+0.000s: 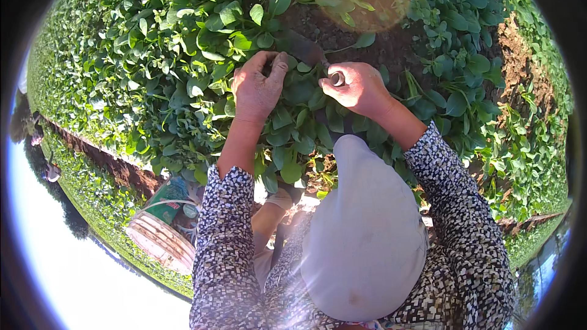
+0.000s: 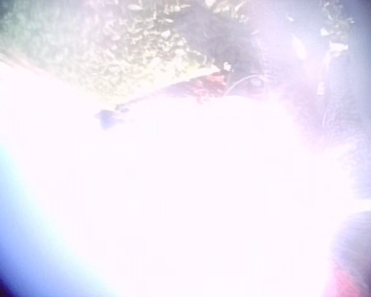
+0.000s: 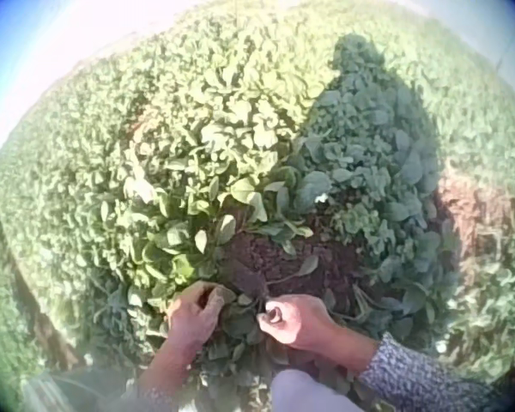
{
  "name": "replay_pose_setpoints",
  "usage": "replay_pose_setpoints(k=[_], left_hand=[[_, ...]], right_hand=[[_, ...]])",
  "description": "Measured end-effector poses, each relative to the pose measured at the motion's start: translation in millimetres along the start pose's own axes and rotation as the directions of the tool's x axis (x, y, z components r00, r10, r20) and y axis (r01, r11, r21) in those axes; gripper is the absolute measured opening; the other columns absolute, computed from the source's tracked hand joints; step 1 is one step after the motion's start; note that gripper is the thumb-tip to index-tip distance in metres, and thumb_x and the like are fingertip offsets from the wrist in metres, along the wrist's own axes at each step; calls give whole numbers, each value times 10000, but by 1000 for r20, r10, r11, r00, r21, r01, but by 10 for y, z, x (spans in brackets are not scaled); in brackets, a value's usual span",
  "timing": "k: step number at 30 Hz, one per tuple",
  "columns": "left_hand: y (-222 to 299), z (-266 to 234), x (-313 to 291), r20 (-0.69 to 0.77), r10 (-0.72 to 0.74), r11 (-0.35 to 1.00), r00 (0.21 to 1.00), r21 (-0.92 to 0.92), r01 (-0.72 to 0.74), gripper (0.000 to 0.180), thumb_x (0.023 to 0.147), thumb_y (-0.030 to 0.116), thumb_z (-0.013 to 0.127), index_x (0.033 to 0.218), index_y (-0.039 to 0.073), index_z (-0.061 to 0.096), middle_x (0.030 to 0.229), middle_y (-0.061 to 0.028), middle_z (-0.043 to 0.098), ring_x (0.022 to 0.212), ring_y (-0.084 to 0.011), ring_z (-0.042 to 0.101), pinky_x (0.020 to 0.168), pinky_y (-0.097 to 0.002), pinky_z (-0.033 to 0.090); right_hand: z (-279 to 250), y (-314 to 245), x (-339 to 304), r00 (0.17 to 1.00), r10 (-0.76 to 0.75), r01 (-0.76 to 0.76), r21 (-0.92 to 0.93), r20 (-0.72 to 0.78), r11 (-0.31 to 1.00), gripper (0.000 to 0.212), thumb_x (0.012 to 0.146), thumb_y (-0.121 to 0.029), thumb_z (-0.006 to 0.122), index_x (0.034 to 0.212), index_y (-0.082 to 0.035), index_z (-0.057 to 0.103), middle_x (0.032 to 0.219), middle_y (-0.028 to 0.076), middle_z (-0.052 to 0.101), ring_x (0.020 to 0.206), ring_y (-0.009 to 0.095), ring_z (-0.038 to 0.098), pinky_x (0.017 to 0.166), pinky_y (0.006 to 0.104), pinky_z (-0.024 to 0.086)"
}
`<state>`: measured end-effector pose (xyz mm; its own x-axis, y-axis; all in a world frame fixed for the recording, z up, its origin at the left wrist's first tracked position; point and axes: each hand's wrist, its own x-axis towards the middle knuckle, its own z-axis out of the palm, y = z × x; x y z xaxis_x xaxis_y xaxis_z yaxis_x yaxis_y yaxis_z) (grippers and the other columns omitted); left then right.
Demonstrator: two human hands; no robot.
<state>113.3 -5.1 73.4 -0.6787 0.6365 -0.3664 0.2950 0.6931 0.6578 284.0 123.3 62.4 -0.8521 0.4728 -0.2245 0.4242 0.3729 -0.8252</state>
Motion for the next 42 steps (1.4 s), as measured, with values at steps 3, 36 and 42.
replay_pose_setpoints(k=[3, 36, 42], left_hand=[[234, 188, -65, 88, 118, 993, 989, -36, -116, 256, 851, 294, 634, 937, 53, 649, 863, -105, 653, 786, -207, 641, 715, -338, 503], [-182, 112, 72, 160, 0, 977, 987, 209, -34, 212, 879, 217, 590, 1022, 61, 569, 819, -105, 637, 747, -241, 623, 692, -356, 492], [-62, -264, -716, 330, -175, 831, 928, -457, 319, 113, 937, 167, 573, 967, 64, 537, 728, 2, 551, 630, -66, 500, 572, -213, 413]], right_hand=[[79, -2, 18, 999, 35, -34, -10, 34, 999, 277, 794, -235, 672, 679, -33, 523, 621, 148, 520, 572, 348, 503, 526, 400, 397], [84, 125, -316, 804, 497, -556, 708, 326, 435, 258, 815, -201, 698, 679, -30, 559, 545, -17, 438, 540, 78, 410, 491, 278, 360], [-37, -16, -83, 899, 259, -422, 540, 353, 728, 298, 830, -242, 688, 676, -24, 554, 581, -52, 425, 589, 38, 357, 529, 254, 324]])
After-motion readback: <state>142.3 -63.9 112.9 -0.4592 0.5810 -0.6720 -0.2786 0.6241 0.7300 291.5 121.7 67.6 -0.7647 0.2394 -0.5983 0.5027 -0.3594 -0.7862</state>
